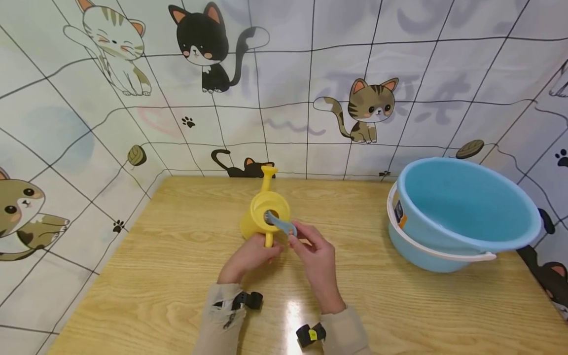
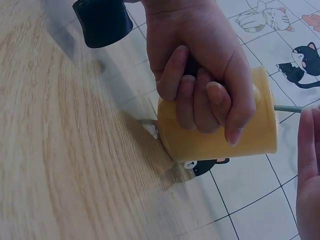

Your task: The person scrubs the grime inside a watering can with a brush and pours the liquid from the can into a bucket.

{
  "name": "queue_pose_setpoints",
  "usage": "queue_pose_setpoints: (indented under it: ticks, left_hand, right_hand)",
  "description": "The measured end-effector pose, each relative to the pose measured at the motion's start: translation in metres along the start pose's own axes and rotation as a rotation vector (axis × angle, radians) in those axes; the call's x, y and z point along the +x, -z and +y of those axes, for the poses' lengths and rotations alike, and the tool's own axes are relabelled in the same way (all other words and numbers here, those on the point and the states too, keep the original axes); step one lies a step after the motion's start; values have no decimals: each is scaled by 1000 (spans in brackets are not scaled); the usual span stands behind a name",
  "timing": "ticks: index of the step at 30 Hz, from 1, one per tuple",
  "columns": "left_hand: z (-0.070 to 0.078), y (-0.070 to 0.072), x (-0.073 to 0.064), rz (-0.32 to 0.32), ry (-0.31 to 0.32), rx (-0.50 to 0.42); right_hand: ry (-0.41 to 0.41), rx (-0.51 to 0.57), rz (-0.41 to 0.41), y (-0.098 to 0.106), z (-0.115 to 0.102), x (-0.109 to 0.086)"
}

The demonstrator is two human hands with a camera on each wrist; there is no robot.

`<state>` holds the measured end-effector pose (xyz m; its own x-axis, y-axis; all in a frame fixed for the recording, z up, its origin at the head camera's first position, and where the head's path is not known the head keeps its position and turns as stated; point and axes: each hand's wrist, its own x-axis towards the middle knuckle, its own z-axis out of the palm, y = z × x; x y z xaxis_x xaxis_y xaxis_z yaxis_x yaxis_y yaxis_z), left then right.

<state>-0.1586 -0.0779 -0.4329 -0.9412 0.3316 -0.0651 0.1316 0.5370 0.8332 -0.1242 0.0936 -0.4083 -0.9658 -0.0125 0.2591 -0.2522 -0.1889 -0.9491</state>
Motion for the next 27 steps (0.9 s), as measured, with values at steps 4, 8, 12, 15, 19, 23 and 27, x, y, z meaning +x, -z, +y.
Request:
queue_pose_setpoints:
  ticks: [4, 8, 12, 15, 19, 23, 27]
  left_hand:
    - [2, 0, 0, -10, -15, 11]
    - [5, 0, 0, -18, -18, 31]
    - [5, 0, -1, -20, -11, 23]
    - [5, 0, 0, -19, -7, 7]
    - [4, 0, 1, -16, -10, 6]
    - [5, 0, 1, -16, -8, 32]
    - [5, -1, 1, -18, 1, 56]
  right_hand:
    - [40, -23, -24, 0, 1, 1]
    - [71, -36, -15, 0, 2, 0]
    - [90, -37, -25, 1, 4, 0]
    - [89, -20, -45, 1, 5, 0]
    - [85, -5, -59, 1, 4, 0]
    - [58, -36, -35, 2, 3, 1]
    - [12, -48, 8, 3, 2, 0]
